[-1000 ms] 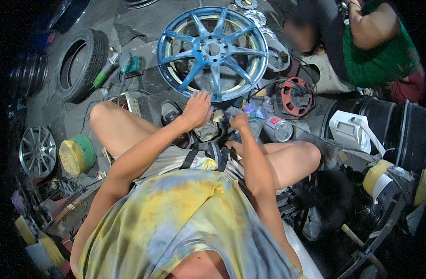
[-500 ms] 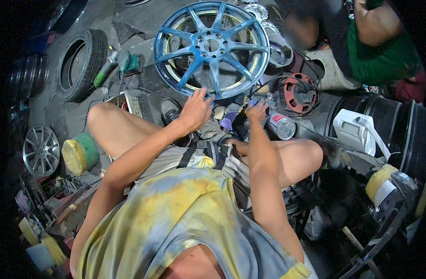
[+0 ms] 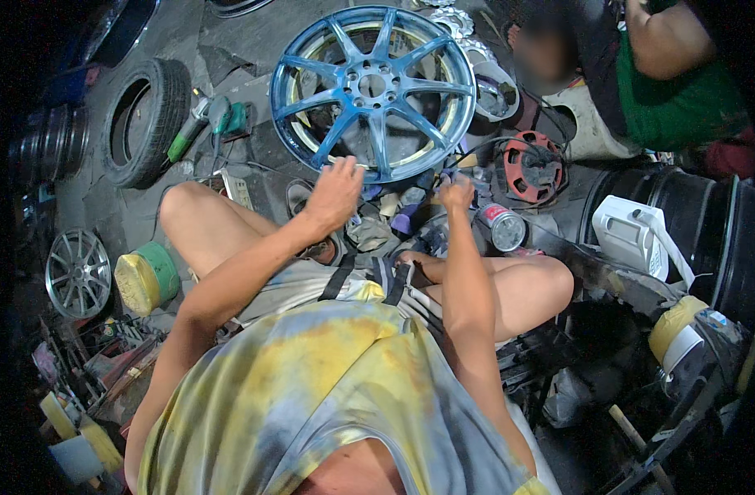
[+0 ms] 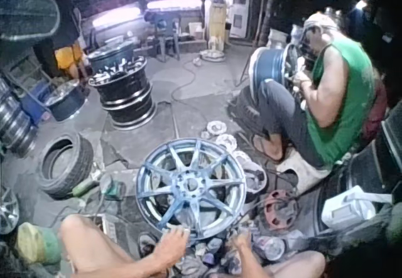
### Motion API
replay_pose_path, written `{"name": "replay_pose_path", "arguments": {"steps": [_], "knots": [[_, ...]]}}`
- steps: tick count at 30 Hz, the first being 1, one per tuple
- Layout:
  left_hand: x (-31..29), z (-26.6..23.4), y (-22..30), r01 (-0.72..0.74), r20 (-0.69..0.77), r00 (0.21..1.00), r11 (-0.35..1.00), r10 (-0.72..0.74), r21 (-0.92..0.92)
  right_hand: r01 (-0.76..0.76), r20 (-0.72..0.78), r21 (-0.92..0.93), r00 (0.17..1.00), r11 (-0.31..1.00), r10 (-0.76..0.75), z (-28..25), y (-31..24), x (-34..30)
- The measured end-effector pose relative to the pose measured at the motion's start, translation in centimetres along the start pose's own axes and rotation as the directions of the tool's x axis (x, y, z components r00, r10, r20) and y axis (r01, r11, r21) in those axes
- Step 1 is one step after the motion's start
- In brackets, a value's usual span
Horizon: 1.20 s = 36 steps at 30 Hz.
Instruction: The person scrubs a blue car wheel with a purple sponge while sitting on the floor. They repeatedly rub the spokes and rim, occasionally adjusting their grip and the wheel's position.
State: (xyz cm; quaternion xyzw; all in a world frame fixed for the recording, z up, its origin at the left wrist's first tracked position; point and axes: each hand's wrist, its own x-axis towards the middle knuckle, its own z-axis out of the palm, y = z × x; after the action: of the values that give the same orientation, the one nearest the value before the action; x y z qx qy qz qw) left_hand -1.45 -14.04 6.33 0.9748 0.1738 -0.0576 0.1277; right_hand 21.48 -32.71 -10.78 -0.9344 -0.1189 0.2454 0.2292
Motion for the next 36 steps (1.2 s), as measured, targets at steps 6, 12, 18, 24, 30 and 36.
{"name": "replay_pose_path", "arguments": {"steps": [6, 12, 18, 24, 30, 36], "knots": [[2.6, 0.2, 1.5, 0.160, 0.192, 0.980, 0.358, 0.057, -0.920, 0.036, 0.248, 0.272, 0.963, 0.961, -0.107, -8.9, -5.9, -3.7], [2.1, -1.5, 0.7, 0.391, 0.392, 0.920, -0.084, 0.006, -0.917, 0.061, 0.375, 0.575, 0.867, 0.816, -0.329, -14.7, -11.2, -11.7], [1.7, -2.2, -0.6, 0.349, 0.325, 0.929, -0.124, 0.176, -0.929, 0.125, 0.390, 0.627, 0.804, 0.769, -0.449, -12.9, -13.2, -16.7], [-0.5, -2.9, -3.4, 0.326, 0.322, 0.870, 0.054, 0.374, -0.944, -0.534, 0.738, 0.673, 0.533, 0.512, -0.414, -10.9, -11.8, -19.4], [2.0, -3.7, -9.8, 0.077, 0.053, 0.997, 0.794, -0.056, -0.603, 0.765, 0.168, 0.033, 0.630, 0.643, -0.758, -9.1, -13.2, -17.3], [4.9, -2.3, -16.9, 0.453, -0.344, 0.707, 0.770, -0.617, -0.450, 0.868, 0.155, -0.178, 0.490, 0.463, -0.858, -6.1, -15.0, -13.7]]}}
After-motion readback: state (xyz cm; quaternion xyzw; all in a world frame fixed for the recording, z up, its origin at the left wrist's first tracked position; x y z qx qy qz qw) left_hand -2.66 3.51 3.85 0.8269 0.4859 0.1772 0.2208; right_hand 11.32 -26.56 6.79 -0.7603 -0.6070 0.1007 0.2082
